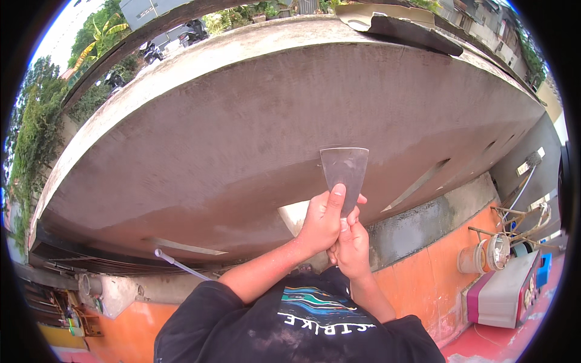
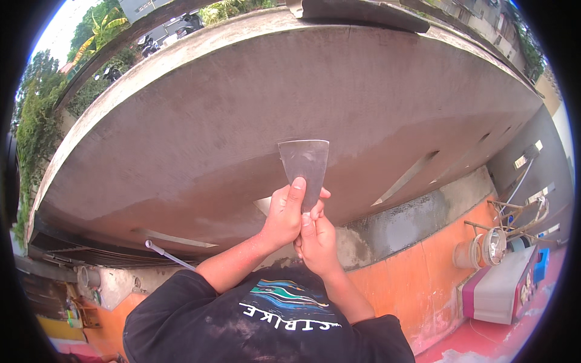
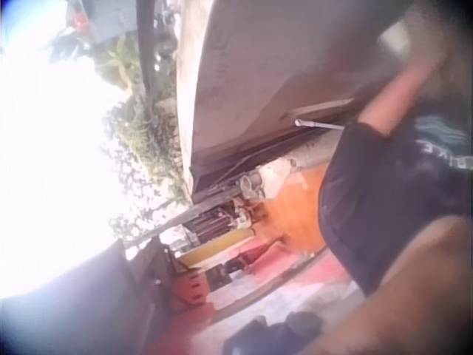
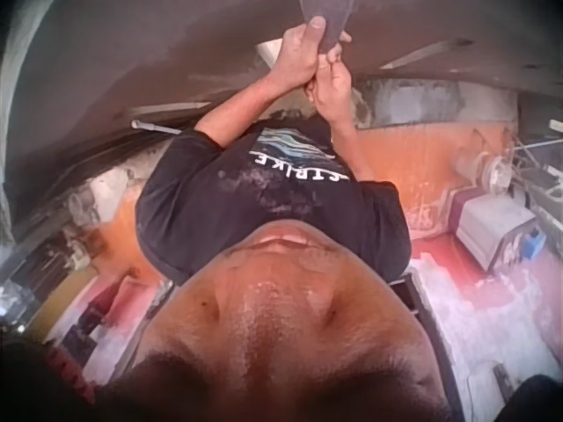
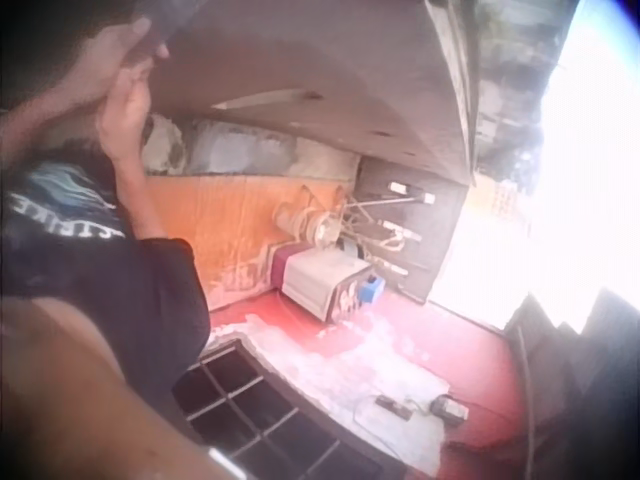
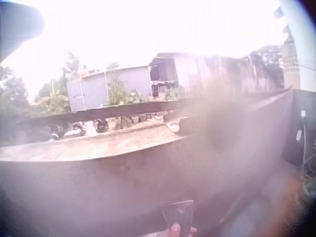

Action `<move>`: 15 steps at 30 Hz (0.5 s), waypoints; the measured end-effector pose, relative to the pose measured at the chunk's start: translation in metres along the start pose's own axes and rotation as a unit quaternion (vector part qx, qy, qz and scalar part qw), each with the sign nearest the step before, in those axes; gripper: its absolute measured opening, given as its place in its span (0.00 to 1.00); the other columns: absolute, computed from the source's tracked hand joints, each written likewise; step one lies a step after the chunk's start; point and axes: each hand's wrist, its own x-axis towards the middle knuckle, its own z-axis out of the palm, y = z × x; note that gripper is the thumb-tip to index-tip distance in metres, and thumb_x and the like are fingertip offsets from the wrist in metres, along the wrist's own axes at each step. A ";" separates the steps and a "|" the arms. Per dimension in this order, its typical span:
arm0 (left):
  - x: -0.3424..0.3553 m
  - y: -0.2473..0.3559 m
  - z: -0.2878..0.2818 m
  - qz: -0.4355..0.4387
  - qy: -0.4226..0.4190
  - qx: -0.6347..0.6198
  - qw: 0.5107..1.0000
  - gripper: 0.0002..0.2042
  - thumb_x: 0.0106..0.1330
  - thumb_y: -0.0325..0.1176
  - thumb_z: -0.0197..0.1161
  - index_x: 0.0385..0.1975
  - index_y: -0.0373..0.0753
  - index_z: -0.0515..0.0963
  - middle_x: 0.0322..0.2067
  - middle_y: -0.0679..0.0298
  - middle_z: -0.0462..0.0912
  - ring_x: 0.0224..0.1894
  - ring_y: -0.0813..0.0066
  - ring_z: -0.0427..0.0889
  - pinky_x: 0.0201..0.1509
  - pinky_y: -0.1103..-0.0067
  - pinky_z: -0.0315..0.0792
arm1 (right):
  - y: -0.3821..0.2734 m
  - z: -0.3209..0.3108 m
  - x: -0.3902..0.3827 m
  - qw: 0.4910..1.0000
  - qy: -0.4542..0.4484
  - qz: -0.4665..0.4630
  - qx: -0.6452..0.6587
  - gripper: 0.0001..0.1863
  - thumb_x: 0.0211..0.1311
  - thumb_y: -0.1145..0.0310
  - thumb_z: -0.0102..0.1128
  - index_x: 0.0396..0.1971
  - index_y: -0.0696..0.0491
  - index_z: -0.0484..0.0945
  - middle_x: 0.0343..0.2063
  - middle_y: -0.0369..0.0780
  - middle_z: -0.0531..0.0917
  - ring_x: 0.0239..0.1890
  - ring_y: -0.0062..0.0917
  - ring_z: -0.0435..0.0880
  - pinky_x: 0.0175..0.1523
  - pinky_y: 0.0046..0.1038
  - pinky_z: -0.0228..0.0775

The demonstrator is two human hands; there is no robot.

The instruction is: The person smooths a freshly plastered ceiling using a metal trowel. They repeatedly scrape and level the wet surface with both hands, working across the curved ceiling area.

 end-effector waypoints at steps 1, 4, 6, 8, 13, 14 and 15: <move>-0.001 -0.001 0.000 -0.013 0.012 -0.006 1.000 0.30 0.78 0.55 0.37 0.39 0.30 0.76 0.22 0.66 0.74 0.27 0.81 0.74 0.32 0.81 0.71 | 0.000 0.001 -0.003 1.000 0.026 0.015 0.001 0.13 0.77 0.61 0.40 0.38 0.56 0.67 0.17 0.33 0.70 0.12 0.14 0.66 0.16 0.17 0.59; -0.005 -0.010 0.000 -0.060 0.037 -0.006 0.997 0.31 0.77 0.55 0.37 0.37 0.30 0.77 0.21 0.66 0.74 0.26 0.81 0.74 0.32 0.81 0.71 | 0.004 0.000 -0.008 0.998 0.015 0.061 -0.017 0.13 0.77 0.62 0.39 0.39 0.56 0.67 0.17 0.33 0.70 0.11 0.14 0.66 0.16 0.18 0.59; -0.008 -0.017 -0.002 -0.050 0.026 -0.009 0.998 0.31 0.77 0.55 0.37 0.37 0.30 0.77 0.21 0.66 0.74 0.26 0.81 0.73 0.32 0.81 0.71 | 0.009 -0.003 -0.009 0.999 0.022 0.039 -0.031 0.13 0.77 0.61 0.39 0.39 0.56 0.66 0.16 0.33 0.70 0.11 0.13 0.66 0.16 0.18 0.60; -0.010 -0.021 -0.001 -0.047 0.031 -0.008 0.998 0.31 0.77 0.55 0.37 0.37 0.30 0.77 0.21 0.67 0.74 0.26 0.81 0.73 0.32 0.81 0.71 | 0.013 -0.004 -0.009 0.998 0.033 0.036 -0.034 0.13 0.77 0.61 0.39 0.39 0.56 0.66 0.15 0.33 0.70 0.11 0.13 0.66 0.16 0.18 0.60; -0.003 -0.009 -0.002 -0.014 0.039 0.008 0.999 0.30 0.77 0.55 0.37 0.37 0.31 0.77 0.21 0.67 0.74 0.25 0.83 0.72 0.29 0.82 0.70 | 0.011 0.003 0.001 1.000 0.021 0.006 -0.020 0.12 0.78 0.61 0.39 0.39 0.55 0.66 0.15 0.33 0.69 0.11 0.13 0.66 0.16 0.17 0.60; 0.000 -0.004 -0.005 -0.009 0.034 0.020 0.999 0.30 0.78 0.55 0.37 0.37 0.31 0.77 0.21 0.67 0.74 0.25 0.83 0.72 0.30 0.82 0.70 | 0.009 0.006 0.002 0.999 0.024 0.015 -0.020 0.12 0.78 0.61 0.39 0.38 0.54 0.66 0.15 0.33 0.69 0.11 0.13 0.66 0.16 0.17 0.60; 0.000 -0.001 -0.004 0.013 0.046 0.023 0.999 0.30 0.78 0.55 0.37 0.37 0.31 0.77 0.21 0.67 0.74 0.25 0.83 0.72 0.30 0.82 0.70 | 0.006 0.008 0.005 1.000 0.021 -0.002 -0.015 0.12 0.78 0.61 0.40 0.38 0.54 0.66 0.16 0.33 0.69 0.12 0.13 0.66 0.16 0.17 0.59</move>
